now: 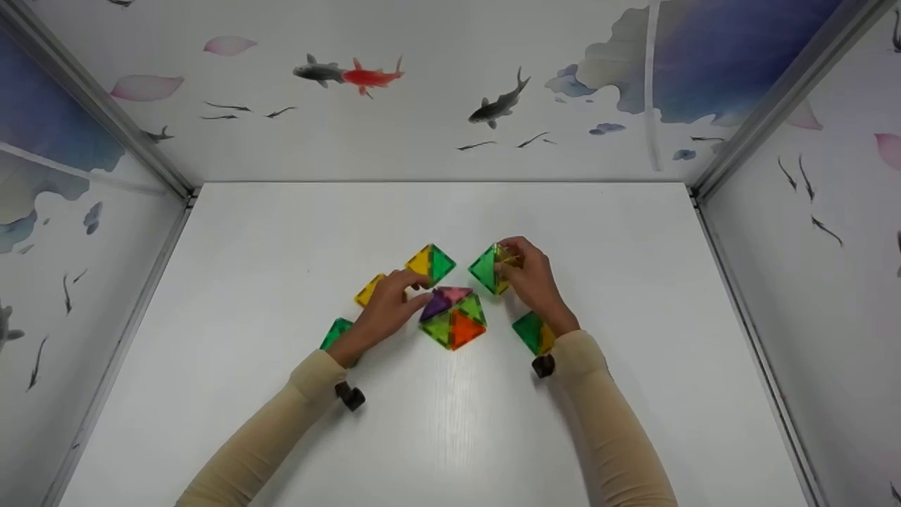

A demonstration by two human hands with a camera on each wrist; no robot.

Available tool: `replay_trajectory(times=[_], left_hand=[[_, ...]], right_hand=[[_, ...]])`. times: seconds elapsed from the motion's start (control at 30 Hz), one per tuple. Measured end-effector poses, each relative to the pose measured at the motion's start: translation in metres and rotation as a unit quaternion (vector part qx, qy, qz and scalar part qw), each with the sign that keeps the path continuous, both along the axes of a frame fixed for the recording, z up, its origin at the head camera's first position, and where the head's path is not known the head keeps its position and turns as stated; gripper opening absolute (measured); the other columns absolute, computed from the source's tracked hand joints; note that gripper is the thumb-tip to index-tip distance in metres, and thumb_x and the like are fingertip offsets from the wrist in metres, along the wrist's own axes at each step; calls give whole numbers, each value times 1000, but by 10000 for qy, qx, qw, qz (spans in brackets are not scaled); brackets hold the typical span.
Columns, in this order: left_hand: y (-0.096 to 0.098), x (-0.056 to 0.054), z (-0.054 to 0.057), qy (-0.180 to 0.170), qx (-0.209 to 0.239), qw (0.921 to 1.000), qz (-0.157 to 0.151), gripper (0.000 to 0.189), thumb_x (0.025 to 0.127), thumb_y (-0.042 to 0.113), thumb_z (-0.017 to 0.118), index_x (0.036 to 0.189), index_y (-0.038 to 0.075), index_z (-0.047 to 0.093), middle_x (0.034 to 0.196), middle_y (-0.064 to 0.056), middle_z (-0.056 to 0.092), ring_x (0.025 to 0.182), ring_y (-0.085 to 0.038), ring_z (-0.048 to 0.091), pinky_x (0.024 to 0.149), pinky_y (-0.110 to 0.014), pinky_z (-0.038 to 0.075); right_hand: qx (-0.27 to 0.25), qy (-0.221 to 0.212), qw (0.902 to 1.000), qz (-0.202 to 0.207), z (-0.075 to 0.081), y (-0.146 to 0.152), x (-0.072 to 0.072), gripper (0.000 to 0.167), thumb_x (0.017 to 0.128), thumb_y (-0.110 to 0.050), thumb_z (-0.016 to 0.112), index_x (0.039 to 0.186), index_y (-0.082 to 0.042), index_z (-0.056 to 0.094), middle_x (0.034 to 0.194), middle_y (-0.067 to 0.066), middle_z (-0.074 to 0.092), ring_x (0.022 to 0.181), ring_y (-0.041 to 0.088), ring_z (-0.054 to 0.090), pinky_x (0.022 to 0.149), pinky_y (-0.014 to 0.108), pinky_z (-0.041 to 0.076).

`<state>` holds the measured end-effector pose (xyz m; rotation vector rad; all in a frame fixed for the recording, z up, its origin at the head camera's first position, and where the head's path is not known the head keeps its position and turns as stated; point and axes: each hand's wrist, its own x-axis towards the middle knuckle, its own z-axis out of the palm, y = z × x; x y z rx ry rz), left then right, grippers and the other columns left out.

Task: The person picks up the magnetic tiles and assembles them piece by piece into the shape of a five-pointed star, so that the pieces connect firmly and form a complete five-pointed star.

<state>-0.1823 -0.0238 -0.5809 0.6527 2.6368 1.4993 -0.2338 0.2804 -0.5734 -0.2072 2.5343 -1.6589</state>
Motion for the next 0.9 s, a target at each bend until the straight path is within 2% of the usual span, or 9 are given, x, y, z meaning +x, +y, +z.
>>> replay_trajectory(times=[0.13,0.27,0.37,0.5,0.7,0.9], left_hand=[[11,-10,8,103,157,9998,-118,30,110,16,70,137,3,72,133,-17,71,124,-34,64,109,-45,53],[20,-19,14,-14,76,10000,-20,33,110,17,69,140,3,72,136,-12,72,129,-30,64,116,-43,49],[24,-25,17,-140,187,9997,-27,33,110,15,70,140,3,72,134,-11,74,126,-29,66,116,-45,50],[27,-30,19,-314,436,9986,-4,31,109,11,70,138,0,73,129,-13,76,117,-26,70,108,-44,56],[28,-36,25,-561,654,9960,229,25,110,10,69,131,-1,78,119,-11,78,102,-18,73,91,-28,61],[27,-39,25,-756,764,9939,264,24,109,8,69,129,-1,79,114,-8,78,94,-14,71,86,-26,61]], right_hand=[[-314,106,9988,349,7,-17,5,34,110,-6,68,144,-1,64,133,19,67,112,32,64,92,21,59],[-519,188,9965,634,11,-28,9,33,110,-7,68,142,1,66,129,21,72,106,30,70,89,25,62],[-625,205,9952,723,14,-34,10,32,110,-7,68,141,2,67,131,21,73,108,26,73,92,25,61],[-704,201,9944,760,18,-40,11,31,109,-8,70,139,2,70,128,22,75,107,22,74,91,25,61],[-710,89,9941,821,21,-44,9,28,109,-11,71,134,3,71,121,24,75,96,29,76,81,29,63],[0,397,9980,496,20,-42,7,22,107,-19,76,119,0,80,111,16,79,96,28,71,86,22,59]])
